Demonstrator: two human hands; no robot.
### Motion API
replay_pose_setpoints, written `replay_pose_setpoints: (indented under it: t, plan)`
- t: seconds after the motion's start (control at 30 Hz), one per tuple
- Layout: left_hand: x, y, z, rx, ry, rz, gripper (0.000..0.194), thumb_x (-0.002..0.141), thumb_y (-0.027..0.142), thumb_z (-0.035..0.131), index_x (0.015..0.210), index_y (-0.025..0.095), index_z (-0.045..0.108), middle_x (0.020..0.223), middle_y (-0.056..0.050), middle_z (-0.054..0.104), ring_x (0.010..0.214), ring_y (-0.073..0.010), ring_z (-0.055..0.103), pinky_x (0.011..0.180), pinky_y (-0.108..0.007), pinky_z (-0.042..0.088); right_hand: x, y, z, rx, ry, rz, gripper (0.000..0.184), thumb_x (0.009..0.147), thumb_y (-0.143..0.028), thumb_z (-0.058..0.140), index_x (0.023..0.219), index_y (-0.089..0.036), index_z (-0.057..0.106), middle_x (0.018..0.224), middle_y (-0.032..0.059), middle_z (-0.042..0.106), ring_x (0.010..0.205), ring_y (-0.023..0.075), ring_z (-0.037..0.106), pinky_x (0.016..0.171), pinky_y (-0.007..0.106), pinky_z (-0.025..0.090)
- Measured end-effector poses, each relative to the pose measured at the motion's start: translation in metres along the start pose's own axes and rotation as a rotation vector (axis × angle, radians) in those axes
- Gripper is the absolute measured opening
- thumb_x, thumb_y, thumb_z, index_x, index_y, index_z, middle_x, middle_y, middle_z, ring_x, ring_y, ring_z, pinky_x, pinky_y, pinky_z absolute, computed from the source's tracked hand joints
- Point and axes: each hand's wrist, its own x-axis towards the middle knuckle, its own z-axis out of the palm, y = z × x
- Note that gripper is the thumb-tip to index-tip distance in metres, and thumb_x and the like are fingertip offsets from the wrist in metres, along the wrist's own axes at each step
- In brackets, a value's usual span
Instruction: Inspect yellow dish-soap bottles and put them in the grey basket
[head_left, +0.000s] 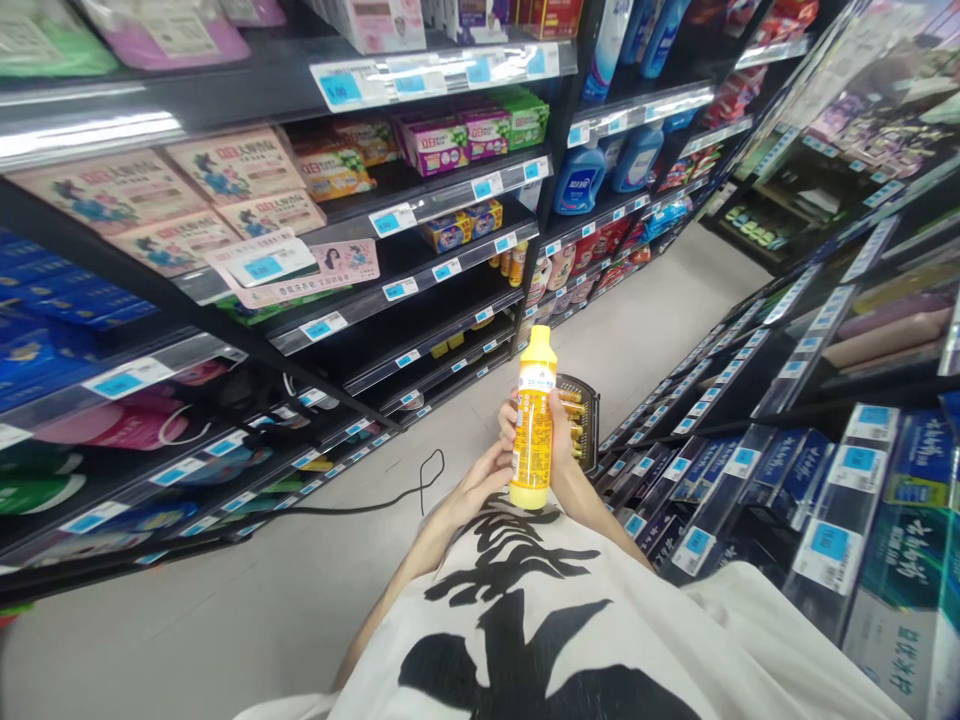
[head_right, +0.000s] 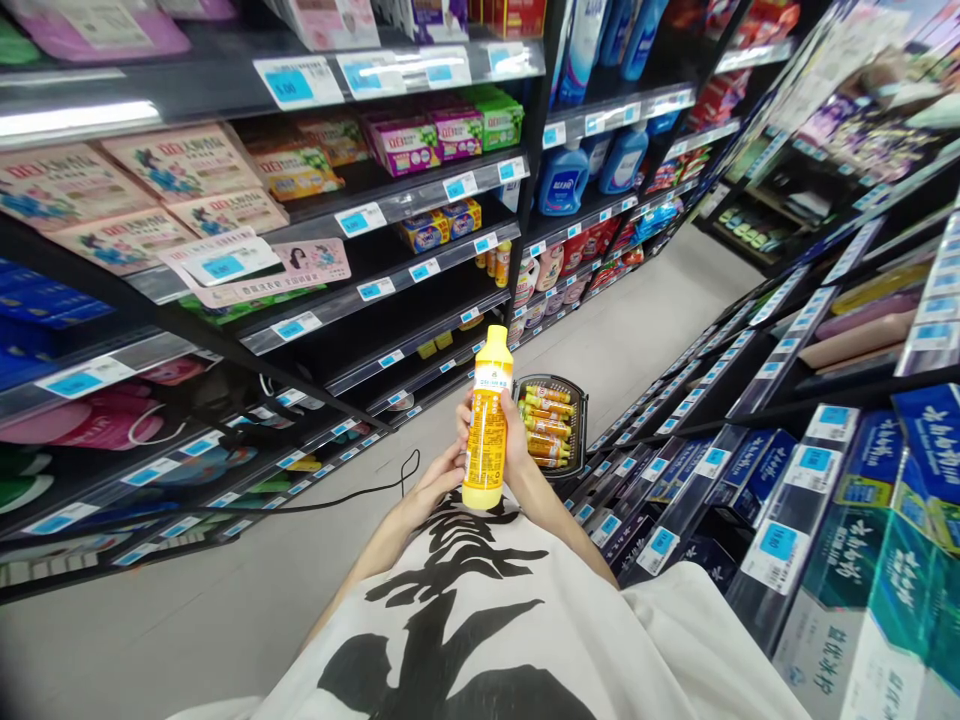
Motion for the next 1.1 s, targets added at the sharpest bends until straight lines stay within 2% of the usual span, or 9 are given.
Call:
replay_pose_setpoints:
  t: [0.17, 0.3, 0.43, 0.63, 0.8, 0.87, 0.93, 1.03, 1.1]
  plan:
    - [0.001, 0.002, 0.003, -0.003, 0.009, -0.007, 0.063, 0.092, 0.045, 0.065, 0.147, 0.021, 0.047, 0.131, -0.013, 0.066, 0.119, -0.0306, 0.063, 0.102, -0.043, 0.047, -0.002, 0.0, 0.003, -0.008, -0.003, -0.011, 0.032, 0.098, -0.037, 0.062, 0.12, -0.014, 0.062, 0.112, 0.0076, 0.066, 0.09, 0.0176, 0.067, 0.077, 0.035, 0.06]
    - [-0.001, -0.004, 0.0, -0.01, 0.03, -0.001, 0.062, 0.095, 0.044, 0.062, 0.151, 0.022, 0.044, 0.142, -0.012, 0.06, 0.131, -0.0317, 0.056, 0.111, -0.046, 0.042, -0.008, 0.001, 0.007, -0.018, 0.0, -0.032, 0.031, 0.099, -0.042, 0.06, 0.11, -0.013, 0.064, 0.095, 0.004, 0.068, 0.074, 0.0129, 0.065, 0.065, 0.028, 0.057]
    - [-0.001, -0.013, -0.005, -0.022, 0.094, -0.021, 0.065, 0.095, 0.047, 0.061, 0.153, 0.024, 0.044, 0.154, -0.01, 0.05, 0.143, -0.0336, 0.044, 0.119, -0.047, 0.034, -0.011, 0.002, 0.01, -0.038, 0.009, -0.05, 0.041, 0.098, -0.055, 0.05, 0.102, -0.017, 0.064, 0.078, 0.0022, 0.068, 0.069, 0.0162, 0.066, 0.054, 0.025, 0.053]
    - [0.002, -0.026, -0.011, -0.078, 0.202, 0.011, 0.06, 0.095, 0.048, 0.059, 0.149, 0.024, 0.05, 0.162, -0.006, 0.039, 0.151, -0.0348, 0.03, 0.125, -0.049, 0.023, -0.007, 0.002, 0.009, -0.087, 0.017, -0.045, 0.049, 0.097, -0.062, 0.044, 0.102, -0.018, 0.064, 0.076, 0.0042, 0.072, 0.071, 0.0192, 0.067, 0.056, 0.028, 0.053]
    - [0.001, -0.03, -0.013, -0.066, 0.233, -0.023, 0.063, 0.094, 0.049, 0.061, 0.15, 0.024, 0.049, 0.163, -0.006, 0.038, 0.154, -0.0345, 0.025, 0.126, -0.05, 0.022, -0.005, 0.003, 0.004, -0.127, 0.03, -0.037, 0.048, 0.099, -0.06, 0.047, 0.098, -0.016, 0.066, 0.073, 0.0026, 0.07, 0.066, 0.0175, 0.066, 0.056, 0.028, 0.053]
    - [0.001, -0.031, -0.014, -0.051, 0.257, -0.022, 0.064, 0.092, 0.049, 0.062, 0.149, 0.022, 0.051, 0.161, -0.008, 0.04, 0.154, -0.0349, 0.024, 0.126, -0.05, 0.021, -0.004, 0.004, 0.002, -0.142, 0.039, -0.037, 0.043, 0.099, -0.055, 0.052, 0.1, -0.014, 0.066, 0.078, 0.0023, 0.07, 0.067, 0.0155, 0.066, 0.059, 0.029, 0.055]
    - [0.001, -0.032, -0.014, -0.043, 0.264, -0.025, 0.064, 0.091, 0.05, 0.063, 0.148, 0.021, 0.052, 0.16, -0.009, 0.043, 0.154, -0.0355, 0.024, 0.126, -0.05, 0.021, -0.003, 0.006, 0.0, -0.156, 0.047, -0.04, 0.036, 0.099, -0.047, 0.058, 0.108, -0.013, 0.065, 0.092, 0.0042, 0.07, 0.075, 0.015, 0.068, 0.067, 0.03, 0.058]
    - [0.001, -0.029, -0.013, -0.029, 0.246, -0.031, 0.064, 0.092, 0.05, 0.063, 0.148, 0.022, 0.051, 0.159, -0.009, 0.043, 0.154, -0.0347, 0.025, 0.126, -0.049, 0.023, 0.0, 0.007, -0.002, -0.172, 0.059, -0.054, 0.034, 0.098, -0.039, 0.062, 0.122, -0.015, 0.062, 0.115, 0.0085, 0.066, 0.095, 0.0194, 0.068, 0.082, 0.038, 0.06]
    - [0.001, -0.023, -0.009, -0.002, 0.231, -0.023, 0.066, 0.09, 0.05, 0.065, 0.148, 0.022, 0.05, 0.158, -0.009, 0.045, 0.153, -0.0342, 0.028, 0.124, -0.048, 0.026, 0.002, 0.008, -0.004, -0.181, 0.065, -0.066, 0.036, 0.098, -0.038, 0.063, 0.126, -0.016, 0.06, 0.123, 0.0098, 0.064, 0.103, 0.0222, 0.066, 0.087, 0.042, 0.059]
